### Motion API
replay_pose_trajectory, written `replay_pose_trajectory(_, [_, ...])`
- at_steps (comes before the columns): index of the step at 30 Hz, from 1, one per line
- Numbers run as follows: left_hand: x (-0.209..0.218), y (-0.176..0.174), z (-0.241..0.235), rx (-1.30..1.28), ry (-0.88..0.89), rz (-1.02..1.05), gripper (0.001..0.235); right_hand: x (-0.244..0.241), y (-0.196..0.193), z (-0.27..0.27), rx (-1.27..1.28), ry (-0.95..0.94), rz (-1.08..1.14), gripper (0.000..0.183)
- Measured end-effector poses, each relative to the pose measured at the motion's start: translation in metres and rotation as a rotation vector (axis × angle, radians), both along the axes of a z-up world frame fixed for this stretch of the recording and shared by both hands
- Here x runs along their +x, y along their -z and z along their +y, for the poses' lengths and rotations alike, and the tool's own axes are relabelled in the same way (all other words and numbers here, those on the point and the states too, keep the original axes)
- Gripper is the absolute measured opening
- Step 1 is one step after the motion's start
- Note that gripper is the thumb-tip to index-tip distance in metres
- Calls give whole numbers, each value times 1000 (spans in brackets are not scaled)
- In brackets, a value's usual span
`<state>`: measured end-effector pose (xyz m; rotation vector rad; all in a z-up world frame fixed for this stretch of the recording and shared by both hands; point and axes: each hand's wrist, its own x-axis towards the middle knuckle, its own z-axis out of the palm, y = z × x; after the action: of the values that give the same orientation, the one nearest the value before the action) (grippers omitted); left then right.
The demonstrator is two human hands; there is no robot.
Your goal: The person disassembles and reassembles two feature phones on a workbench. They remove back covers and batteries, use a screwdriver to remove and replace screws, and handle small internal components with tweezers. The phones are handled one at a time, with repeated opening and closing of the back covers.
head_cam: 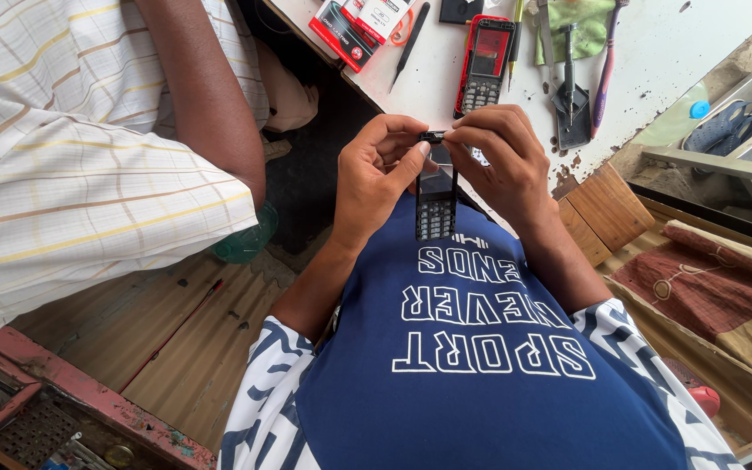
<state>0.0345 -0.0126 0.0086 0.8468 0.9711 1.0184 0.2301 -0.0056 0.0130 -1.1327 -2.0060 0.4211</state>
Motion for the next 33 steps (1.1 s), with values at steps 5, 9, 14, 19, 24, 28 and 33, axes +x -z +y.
replay_pose_trajectory(5, [-2,0,0,2,13,15,18,1,1,-2,-35,-20,12,21])
replay_pose_trajectory(9, [-2,0,1,14,19,22,19,0,1,-3,-50,-14,28,20])
replay_pose_trajectory(14, [-1,-1,0,9,19,53,18,-1,2,-4,-49,0,35,21])
replay_pose_trajectory(19, [1,1,-1,14,7,58,16,-3,2,-6,-130,15,53,21])
replay_pose_trajectory(24, [3,1,0,9,-7,116,16,-4,0,-6,-341,21,200,20])
replay_pose_trajectory(28, [5,-1,-2,37,-12,159,15,1,2,-2,-702,23,391,21])
replay_pose_trajectory(33, [10,-3,-3,84,-24,272,15,3,5,-3,-723,-5,479,20])
